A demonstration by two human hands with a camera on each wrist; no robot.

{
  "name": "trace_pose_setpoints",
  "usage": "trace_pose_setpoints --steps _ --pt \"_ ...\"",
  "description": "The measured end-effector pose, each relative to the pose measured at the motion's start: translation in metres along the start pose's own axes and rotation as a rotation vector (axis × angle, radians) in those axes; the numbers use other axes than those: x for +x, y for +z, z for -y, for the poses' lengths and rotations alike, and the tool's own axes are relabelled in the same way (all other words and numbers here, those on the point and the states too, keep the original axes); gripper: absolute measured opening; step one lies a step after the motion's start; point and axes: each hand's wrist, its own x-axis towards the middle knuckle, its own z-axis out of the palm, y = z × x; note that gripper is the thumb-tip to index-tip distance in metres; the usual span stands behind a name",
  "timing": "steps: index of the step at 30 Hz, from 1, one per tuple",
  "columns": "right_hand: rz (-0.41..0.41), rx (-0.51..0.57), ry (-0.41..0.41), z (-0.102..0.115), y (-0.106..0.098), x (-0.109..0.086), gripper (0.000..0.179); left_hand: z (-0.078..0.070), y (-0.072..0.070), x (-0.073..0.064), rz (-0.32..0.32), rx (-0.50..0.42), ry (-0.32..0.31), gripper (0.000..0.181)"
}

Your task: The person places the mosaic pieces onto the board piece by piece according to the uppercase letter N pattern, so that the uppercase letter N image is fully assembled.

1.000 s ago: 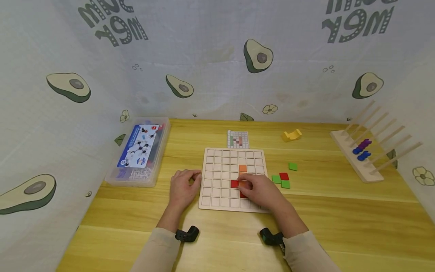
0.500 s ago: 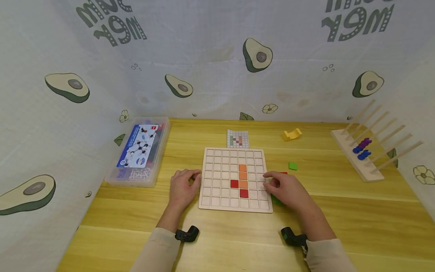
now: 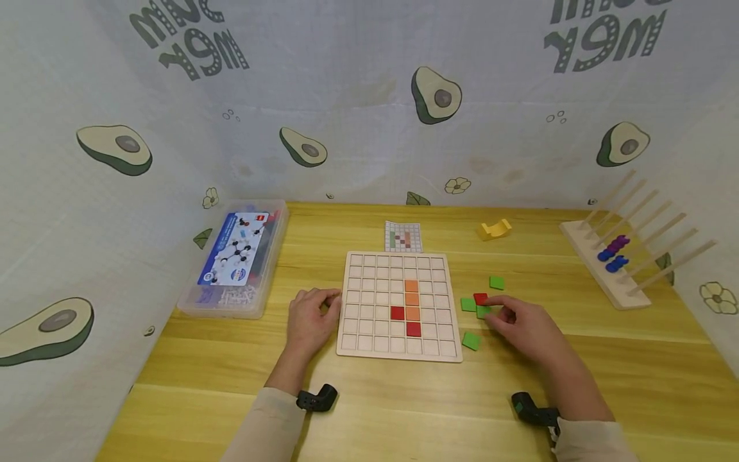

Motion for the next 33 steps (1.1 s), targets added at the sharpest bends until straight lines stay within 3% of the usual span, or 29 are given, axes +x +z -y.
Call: trace_pose_setpoints --steps 16,33 --pt "0.053 -0.094 -0.054 -0.022 -0.016 0.020 0.034 0.001 0.000 0.000 0.001 -0.002 0.001 0.018" --pt "0.110 -0.086 -0.069 -0.016 -0.019 0.035 0.039 0.000 0.001 0.001 -0.004 -0.007 0.000 0.018"
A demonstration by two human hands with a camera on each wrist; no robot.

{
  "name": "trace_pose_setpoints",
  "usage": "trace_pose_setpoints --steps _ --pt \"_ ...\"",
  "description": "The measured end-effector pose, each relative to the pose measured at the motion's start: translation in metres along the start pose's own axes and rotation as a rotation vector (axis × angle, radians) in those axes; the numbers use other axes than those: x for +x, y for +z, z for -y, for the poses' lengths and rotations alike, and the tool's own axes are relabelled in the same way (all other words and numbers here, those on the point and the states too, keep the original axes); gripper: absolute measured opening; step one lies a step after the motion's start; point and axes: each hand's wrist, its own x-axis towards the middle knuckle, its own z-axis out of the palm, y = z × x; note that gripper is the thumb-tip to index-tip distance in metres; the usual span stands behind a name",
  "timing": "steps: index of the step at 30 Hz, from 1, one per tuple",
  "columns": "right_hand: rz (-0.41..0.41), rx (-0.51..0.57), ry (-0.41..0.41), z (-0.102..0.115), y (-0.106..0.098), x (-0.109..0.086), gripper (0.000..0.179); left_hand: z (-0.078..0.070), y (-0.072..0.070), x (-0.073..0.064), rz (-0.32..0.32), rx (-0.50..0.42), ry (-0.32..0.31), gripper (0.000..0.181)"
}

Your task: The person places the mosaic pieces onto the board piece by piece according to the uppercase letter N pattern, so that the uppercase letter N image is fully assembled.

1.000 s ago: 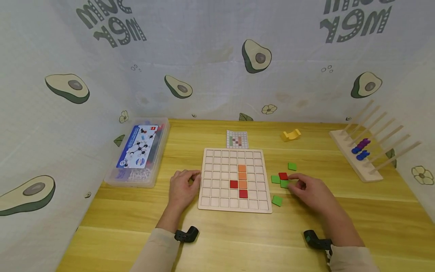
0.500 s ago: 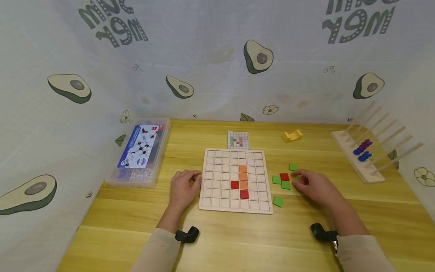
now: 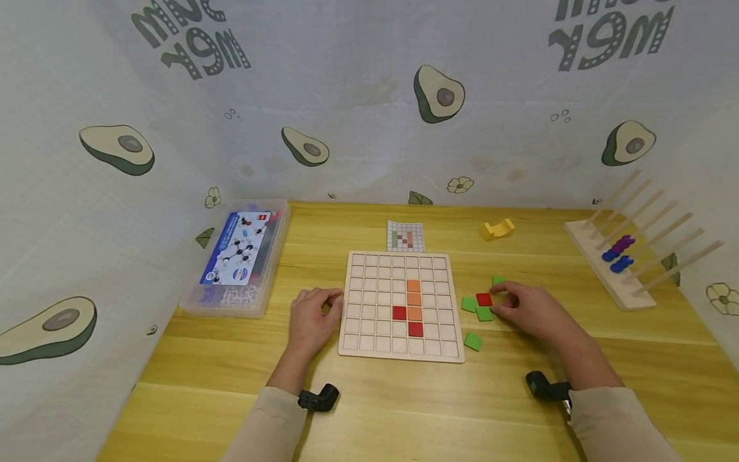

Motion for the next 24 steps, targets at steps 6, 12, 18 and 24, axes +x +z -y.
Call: trace_pose_setpoints --steps 6,12,18,24 --pt "0.010 0.000 -0.003 0.0001 -0.0005 0.0009 0.040 -0.0007 -0.0009 0.0003 0.001 0.000 -0.003 0.018" --pt "0.022 -0.008 -0.009 0.0027 -0.0014 0.0027 0.036 -0.0003 -0.0009 -0.0002 0.005 0.006 -0.004 0.018" --pt "0.039 -0.025 -0.027 0.0043 -0.0032 0.0044 0.029 0.0002 0.0000 -0.0003 0.010 0.011 -0.010 0.018" --pt "0.023 -0.035 -0.030 0.0068 -0.0027 0.0050 0.029 -0.0009 -0.0008 -0.0003 0.011 0.007 -0.009 0.018"
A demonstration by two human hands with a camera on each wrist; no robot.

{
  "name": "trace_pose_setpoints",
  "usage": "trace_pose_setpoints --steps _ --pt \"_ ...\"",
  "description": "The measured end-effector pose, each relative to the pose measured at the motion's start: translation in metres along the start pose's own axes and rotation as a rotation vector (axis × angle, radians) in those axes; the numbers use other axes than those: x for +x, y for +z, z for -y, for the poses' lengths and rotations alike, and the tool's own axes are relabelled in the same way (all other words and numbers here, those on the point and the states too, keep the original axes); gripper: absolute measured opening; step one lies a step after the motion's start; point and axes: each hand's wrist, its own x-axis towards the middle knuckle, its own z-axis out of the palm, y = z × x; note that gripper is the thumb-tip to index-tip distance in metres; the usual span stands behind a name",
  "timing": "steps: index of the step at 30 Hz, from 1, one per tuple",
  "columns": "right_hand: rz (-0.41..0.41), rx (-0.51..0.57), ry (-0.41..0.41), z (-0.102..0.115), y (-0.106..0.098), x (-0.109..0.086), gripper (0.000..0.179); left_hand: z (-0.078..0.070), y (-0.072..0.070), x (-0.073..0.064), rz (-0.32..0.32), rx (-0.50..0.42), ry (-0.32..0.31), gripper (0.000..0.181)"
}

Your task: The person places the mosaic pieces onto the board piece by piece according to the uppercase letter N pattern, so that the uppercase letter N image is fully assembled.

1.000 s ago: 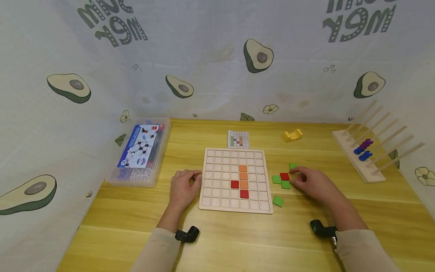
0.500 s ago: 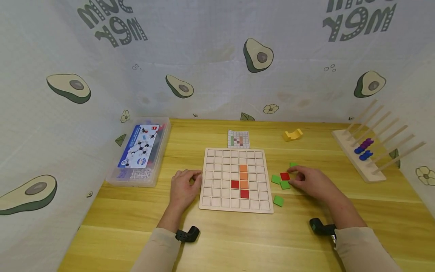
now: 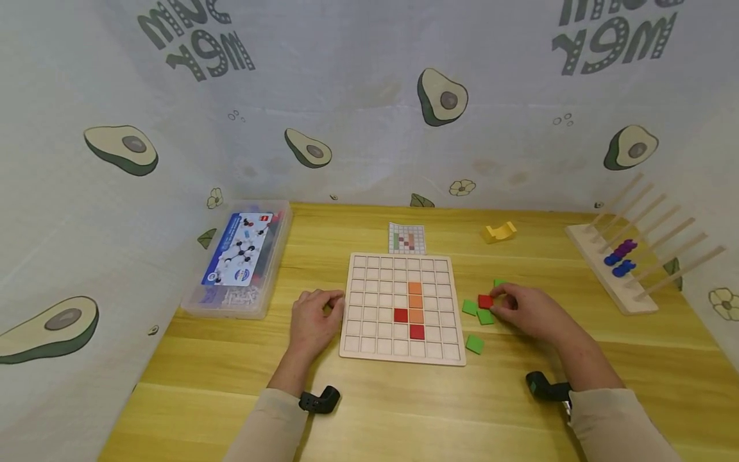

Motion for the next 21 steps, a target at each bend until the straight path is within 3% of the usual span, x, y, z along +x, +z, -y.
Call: trace_pose_setpoints --steps 5,13,21 --pt "-0.018 0.002 0.002 0.012 -0.003 -0.002 0.035 0.001 0.000 0.000 0.000 0.001 0.001 0.018" --pt "-0.052 0.011 -0.101 0.042 0.001 0.001 0.027 0.004 0.002 -0.001 -0.007 -0.005 0.009 0.018" --pt "-0.007 0.030 -0.136 0.069 0.015 0.007 0.027 0.003 0.001 0.001 -0.001 -0.005 0.005 0.019"
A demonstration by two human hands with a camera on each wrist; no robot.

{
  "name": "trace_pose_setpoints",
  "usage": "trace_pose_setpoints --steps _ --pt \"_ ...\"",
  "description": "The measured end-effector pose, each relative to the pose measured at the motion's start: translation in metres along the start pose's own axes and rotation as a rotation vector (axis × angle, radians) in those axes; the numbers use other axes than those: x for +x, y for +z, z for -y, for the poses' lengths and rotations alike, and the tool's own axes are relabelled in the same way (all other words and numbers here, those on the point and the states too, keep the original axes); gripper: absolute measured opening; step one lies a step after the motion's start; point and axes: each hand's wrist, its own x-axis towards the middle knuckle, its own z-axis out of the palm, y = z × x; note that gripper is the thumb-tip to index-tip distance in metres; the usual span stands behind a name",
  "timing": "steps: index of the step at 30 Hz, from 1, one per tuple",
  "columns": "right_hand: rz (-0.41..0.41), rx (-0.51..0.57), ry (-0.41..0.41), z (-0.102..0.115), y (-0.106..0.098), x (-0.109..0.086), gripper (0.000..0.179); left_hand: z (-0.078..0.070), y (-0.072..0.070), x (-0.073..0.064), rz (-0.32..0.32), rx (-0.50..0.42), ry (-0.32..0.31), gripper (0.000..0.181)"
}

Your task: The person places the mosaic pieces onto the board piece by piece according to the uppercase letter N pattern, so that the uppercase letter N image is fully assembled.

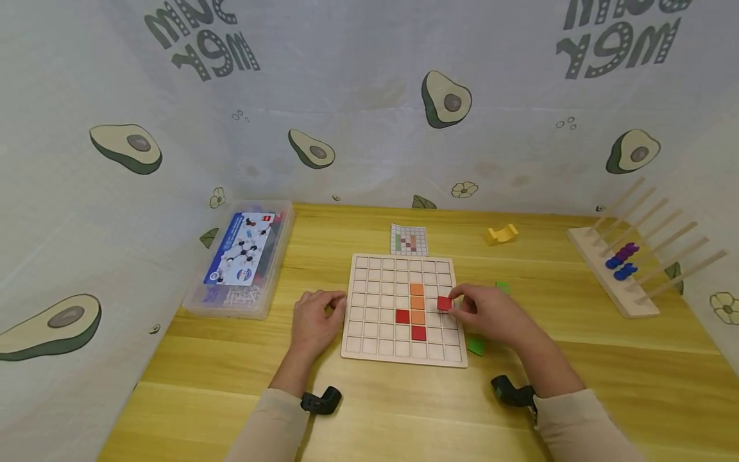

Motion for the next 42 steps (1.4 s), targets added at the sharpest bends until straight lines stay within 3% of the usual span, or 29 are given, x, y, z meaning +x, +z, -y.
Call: trace_pose_setpoints --steps 14,24,42 --pt "0.014 0.005 -0.061 0.033 0.023 0.011 0.025 0.001 0.000 0.002 -0.007 0.009 0.007 0.020" --pt "-0.020 0.021 -0.125 0.053 0.036 0.024 0.023 0.001 -0.001 0.003 0.001 0.000 -0.003 0.019" --pt "-0.012 0.020 -0.049 0.073 0.052 0.048 0.027 0.000 -0.001 0.000 -0.002 -0.005 0.010 0.019"
